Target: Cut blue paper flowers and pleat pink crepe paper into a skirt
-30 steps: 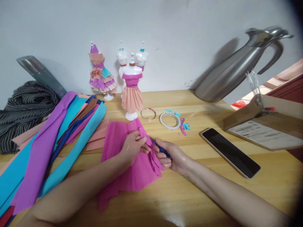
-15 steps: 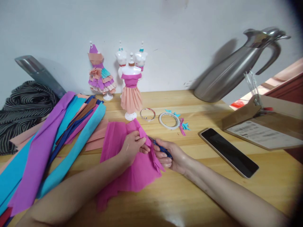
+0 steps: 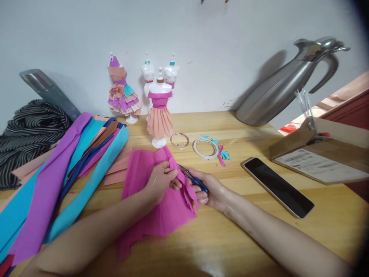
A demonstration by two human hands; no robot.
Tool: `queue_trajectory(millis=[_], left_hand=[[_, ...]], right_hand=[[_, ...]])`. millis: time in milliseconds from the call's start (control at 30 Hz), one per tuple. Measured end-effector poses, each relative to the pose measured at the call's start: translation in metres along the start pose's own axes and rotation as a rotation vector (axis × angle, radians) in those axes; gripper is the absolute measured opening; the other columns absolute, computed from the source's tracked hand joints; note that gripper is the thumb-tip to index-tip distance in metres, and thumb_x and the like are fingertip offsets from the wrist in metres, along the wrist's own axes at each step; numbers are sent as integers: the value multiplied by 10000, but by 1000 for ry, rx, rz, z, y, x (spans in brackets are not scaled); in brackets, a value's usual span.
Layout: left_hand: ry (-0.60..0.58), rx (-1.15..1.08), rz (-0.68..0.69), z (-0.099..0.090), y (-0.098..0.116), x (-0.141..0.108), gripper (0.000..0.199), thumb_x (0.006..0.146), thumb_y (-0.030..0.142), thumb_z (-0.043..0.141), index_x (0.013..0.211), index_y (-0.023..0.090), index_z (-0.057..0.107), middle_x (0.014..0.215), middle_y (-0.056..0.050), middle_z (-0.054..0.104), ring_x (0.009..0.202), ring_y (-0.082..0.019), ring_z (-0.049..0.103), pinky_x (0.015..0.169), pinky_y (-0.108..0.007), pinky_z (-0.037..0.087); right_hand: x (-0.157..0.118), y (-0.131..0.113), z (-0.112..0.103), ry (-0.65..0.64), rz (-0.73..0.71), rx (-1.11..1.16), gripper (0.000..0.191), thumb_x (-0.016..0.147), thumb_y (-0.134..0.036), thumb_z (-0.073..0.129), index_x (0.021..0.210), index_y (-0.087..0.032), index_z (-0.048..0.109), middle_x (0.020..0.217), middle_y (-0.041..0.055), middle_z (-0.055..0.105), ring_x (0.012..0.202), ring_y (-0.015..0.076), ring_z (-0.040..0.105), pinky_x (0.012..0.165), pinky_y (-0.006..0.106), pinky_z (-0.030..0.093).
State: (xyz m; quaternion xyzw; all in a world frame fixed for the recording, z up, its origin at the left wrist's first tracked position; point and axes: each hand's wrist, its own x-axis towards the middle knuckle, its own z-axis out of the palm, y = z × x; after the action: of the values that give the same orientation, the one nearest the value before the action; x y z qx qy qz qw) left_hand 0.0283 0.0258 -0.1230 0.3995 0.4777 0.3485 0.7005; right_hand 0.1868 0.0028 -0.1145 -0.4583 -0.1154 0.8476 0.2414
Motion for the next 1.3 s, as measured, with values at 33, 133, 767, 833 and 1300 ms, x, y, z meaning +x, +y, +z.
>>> queue_trajectory(millis=[33,133,767,833,1300], left_hand=[[-5,1,2,0,0,0,81,777,150,611,801,137,535,555,7,619,433,-99,583,429,-186,433],[-13,-14,9,0,0,-2,82,767,155,613,809,133,546,558,7,619,435,-98,580,432,-185,427],[-60,-103,29,-5,-1,1,195,722,253,677,779,135,532,543,5,626,403,-80,545,420,-176,397],[-67,-106,26,-6,-2,2,209,716,267,683,774,139,528,545,1,629,394,-78,539,406,-172,374],[-61,-104,-6,-6,-1,4,280,660,312,735,767,149,534,525,10,615,376,-93,540,372,-177,354]], right_hand=[[0,-1,1,-1,-5,-9,508,980,-441,285,566,-169,399,454,-92,197,347,28,58,296,126,74],[0,-3,4,-54,-24,-41,532,981,-444,277,576,-152,460,459,-95,187,351,28,47,302,133,60],[13,1,3,-97,-207,-175,474,861,-533,470,579,-153,506,411,-95,227,320,29,113,319,168,59],[12,3,5,-80,-232,-177,460,831,-550,513,620,-142,547,413,-99,235,325,31,117,322,171,55],[9,6,9,-24,-248,-173,388,825,-467,528,578,-188,417,398,-92,240,326,39,125,326,178,41]])
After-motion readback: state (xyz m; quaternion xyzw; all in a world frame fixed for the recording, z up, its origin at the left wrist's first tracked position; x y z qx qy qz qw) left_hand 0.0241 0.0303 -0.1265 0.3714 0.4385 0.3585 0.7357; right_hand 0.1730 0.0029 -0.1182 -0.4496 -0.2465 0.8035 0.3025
